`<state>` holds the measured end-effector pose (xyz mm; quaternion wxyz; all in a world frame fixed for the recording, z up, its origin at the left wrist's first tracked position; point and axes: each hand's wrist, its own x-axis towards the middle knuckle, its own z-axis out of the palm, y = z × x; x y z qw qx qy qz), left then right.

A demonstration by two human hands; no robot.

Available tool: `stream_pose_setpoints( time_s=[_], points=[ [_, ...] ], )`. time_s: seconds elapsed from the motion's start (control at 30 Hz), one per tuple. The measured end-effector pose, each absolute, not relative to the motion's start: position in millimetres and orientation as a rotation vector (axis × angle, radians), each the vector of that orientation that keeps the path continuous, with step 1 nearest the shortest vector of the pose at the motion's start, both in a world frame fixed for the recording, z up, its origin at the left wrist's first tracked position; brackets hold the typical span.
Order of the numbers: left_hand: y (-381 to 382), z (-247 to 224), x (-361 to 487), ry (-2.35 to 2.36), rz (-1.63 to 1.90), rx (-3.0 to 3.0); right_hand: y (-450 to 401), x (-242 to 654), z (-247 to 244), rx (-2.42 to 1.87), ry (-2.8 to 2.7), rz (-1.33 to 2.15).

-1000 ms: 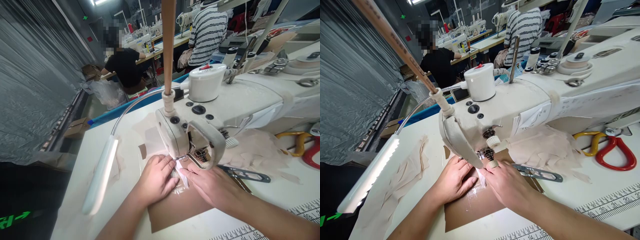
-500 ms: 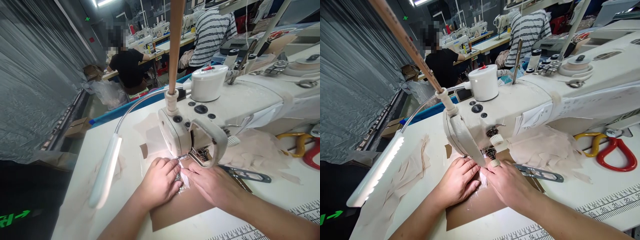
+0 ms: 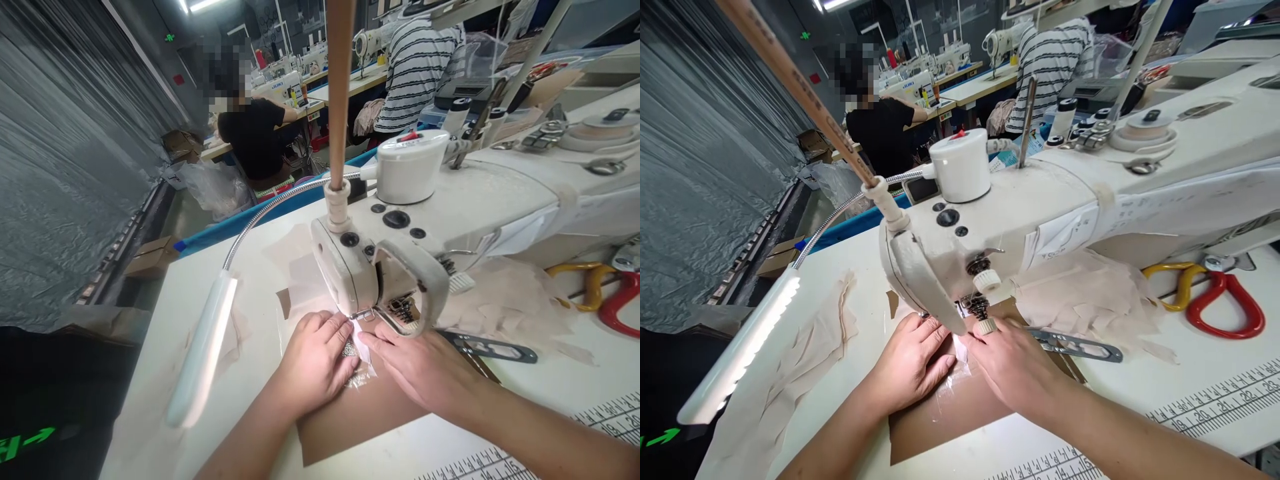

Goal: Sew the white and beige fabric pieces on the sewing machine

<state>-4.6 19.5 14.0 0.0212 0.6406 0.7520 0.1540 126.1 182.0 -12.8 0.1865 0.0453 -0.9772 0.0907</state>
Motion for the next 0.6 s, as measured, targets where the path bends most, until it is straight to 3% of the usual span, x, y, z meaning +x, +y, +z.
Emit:
stream_pose_setpoints(
  time_s=[0.6],
  points=[
    [20.0, 13.1, -11.9, 2.338, 0.504, 1.928, 183.2, 127.1, -13.2, 0.136, -2.781, 0.217]
  ],
)
